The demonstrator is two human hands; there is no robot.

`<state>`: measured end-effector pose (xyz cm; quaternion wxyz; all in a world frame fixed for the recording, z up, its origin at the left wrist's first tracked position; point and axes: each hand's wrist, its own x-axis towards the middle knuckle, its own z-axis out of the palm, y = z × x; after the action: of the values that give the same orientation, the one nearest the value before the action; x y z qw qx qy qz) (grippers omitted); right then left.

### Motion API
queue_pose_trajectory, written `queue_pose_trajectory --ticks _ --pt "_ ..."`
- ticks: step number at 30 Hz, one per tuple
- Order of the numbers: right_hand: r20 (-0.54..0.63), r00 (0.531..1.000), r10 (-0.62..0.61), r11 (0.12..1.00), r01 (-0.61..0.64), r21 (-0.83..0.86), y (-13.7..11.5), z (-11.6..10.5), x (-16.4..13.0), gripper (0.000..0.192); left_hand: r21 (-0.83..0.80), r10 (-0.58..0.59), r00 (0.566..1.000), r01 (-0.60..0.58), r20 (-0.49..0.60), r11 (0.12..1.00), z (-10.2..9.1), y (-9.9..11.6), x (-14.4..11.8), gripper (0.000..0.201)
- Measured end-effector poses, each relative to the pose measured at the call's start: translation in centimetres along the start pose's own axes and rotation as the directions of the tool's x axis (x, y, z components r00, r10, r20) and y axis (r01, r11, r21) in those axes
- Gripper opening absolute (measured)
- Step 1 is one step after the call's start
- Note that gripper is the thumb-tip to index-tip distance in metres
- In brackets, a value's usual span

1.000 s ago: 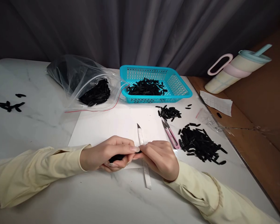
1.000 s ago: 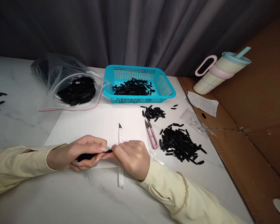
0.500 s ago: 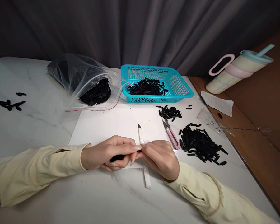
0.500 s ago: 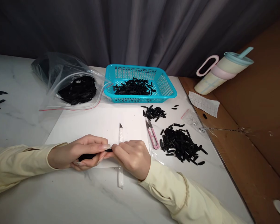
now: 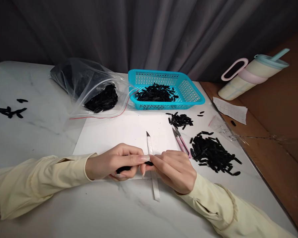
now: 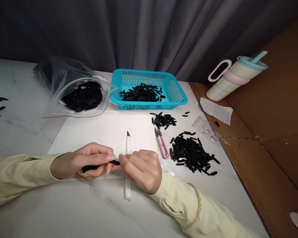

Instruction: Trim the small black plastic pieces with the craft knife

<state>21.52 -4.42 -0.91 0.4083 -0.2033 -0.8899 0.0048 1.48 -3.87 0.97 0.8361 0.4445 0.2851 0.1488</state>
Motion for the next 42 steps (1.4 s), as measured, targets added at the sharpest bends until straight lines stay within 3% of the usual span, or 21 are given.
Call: queue_pose_trajectory --ticks 4,8,11,14,17,19,21,23,25,29,34,38,42 --pt "0.011 1.0 -0.003 1.0 0.003 0.007 -0.1 0.0 0.0 0.012 -0.009 -0.01 1.0 0.009 -0.01 1.0 0.0 -0.1 0.0 0.03" --pt "0.04 0.999 -0.029 1.0 0.029 -0.007 -0.3 -0.5 0.2 0.013 -0.119 -0.058 0.998 0.057 -0.006 0.991 -0.3 0.0 0.3 0.029" --pt "-0.015 1.0 -0.01 0.987 0.008 -0.159 1.5 -1.5 1.6 0.007 -0.248 -0.094 0.996 0.089 -0.01 0.965 -0.7 0.2 0.6 0.03" --pt "-0.133 0.979 0.154 0.872 -0.198 -0.447 5.9 -2.6 5.1 0.016 -0.357 -0.151 0.989 0.136 -0.013 0.924 -1.2 0.4 0.9 0.028" --pt "0.016 0.893 0.449 0.777 -0.382 -0.5 10.4 -3.3 9.0 0.011 -0.439 -0.195 0.981 0.175 0.0 0.881 -1.6 0.5 1.1 0.029" --pt "0.103 0.828 0.552 0.735 -0.424 -0.529 11.2 -3.5 10.7 0.029 -0.462 -0.18 0.984 0.163 0.006 0.872 -1.8 0.4 1.2 0.031" --pt "0.192 0.835 0.516 0.804 -0.395 -0.444 9.7 -3.4 11.1 0.026 -0.463 -0.138 0.99 0.131 0.02 0.877 -2.0 0.2 1.3 0.034" --pt "0.324 0.866 0.381 0.921 -0.323 -0.22 6.7 -3.0 10.4 0.008 -0.451 -0.092 0.994 0.108 0.057 0.886 -2.2 -0.1 1.5 0.039" --pt "0.402 0.856 0.325 0.942 -0.331 -0.056 3.3 -2.5 9.1 0.004 -0.424 -0.06 0.994 0.094 0.093 0.901 -2.4 -0.3 1.7 0.046" --pt "0.344 0.869 0.355 0.913 -0.401 0.072 -0.4 -1.1 6.5 0.006 -0.408 -0.048 0.99 0.099 0.133 0.908 -2.5 -0.5 1.9 0.051" --pt "0.307 0.869 0.389 0.882 -0.447 0.147 -0.7 0.4 4.7 0.011 -0.376 -0.121 0.982 0.168 0.145 0.911 -2.3 -0.4 1.8 0.051" --pt "0.15 0.932 0.329 0.913 -0.355 0.202 -1.0 1.0 3.3 0.016 -0.297 -0.128 0.98 0.17 0.155 0.94 -1.9 -0.1 1.5 0.052" --pt "0.037 0.948 0.315 0.923 -0.315 0.221 -1.5 0.9 2.0 0.023 -0.219 -0.116 0.981 0.149 0.158 0.964 -1.5 0.0 1.2 0.047"
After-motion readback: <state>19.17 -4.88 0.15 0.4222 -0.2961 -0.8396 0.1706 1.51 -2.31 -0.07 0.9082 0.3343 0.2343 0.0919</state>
